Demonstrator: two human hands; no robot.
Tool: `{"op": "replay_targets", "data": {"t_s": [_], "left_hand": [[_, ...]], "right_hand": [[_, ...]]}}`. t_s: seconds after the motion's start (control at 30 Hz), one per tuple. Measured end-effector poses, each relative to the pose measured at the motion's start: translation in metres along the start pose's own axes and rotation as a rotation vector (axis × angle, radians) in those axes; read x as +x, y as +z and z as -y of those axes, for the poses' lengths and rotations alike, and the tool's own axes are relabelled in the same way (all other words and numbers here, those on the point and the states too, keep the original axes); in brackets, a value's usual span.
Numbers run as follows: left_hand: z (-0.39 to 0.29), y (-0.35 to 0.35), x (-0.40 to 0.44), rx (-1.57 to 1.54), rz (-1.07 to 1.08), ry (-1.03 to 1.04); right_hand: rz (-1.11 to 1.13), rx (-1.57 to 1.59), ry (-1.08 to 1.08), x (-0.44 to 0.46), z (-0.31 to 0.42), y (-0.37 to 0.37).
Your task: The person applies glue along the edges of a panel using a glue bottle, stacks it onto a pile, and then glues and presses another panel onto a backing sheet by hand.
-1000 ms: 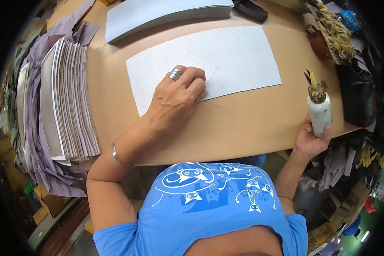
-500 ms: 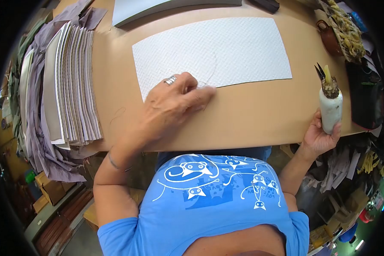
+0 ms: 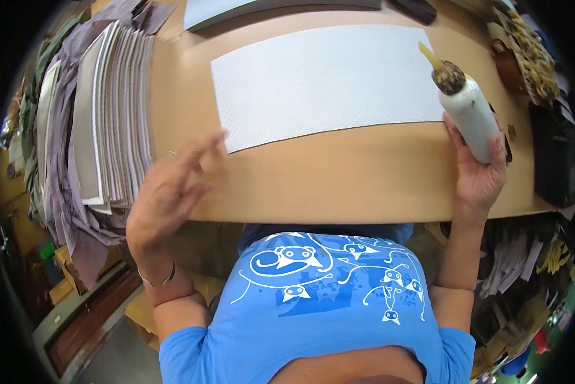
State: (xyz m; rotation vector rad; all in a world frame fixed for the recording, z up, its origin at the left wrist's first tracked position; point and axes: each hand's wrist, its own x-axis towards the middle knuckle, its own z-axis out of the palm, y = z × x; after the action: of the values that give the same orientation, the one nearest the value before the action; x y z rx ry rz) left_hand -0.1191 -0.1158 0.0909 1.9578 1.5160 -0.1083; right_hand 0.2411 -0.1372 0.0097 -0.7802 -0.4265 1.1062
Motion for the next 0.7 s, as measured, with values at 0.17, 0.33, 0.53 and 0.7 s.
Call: {"op": "replay_targets", "data": {"t_s": [0.17,0.33,0.53,0.7], "left_hand": [[0.044,-0.002,-0.019,0.465,-0.463,0.051],[0.052,0.006,-0.014,0.123,-0.438,-0.1],[0.05,0.003,-0.036,-0.166,-0.164,-0.154],[0.048,-0.004,-0.022,-0.043,-0.501,-0.027]], "right_hand": [[-0.005,0.092,0.034,-0.003,0.001,-0.011],[0.128,0.225,0.111,-0.001,0.009,-0.033],[0.046,0.207,0.118,-0.001,0.011,-0.031],[0.037,0.23,0.112,-0.002,0.011,-0.033]]}}
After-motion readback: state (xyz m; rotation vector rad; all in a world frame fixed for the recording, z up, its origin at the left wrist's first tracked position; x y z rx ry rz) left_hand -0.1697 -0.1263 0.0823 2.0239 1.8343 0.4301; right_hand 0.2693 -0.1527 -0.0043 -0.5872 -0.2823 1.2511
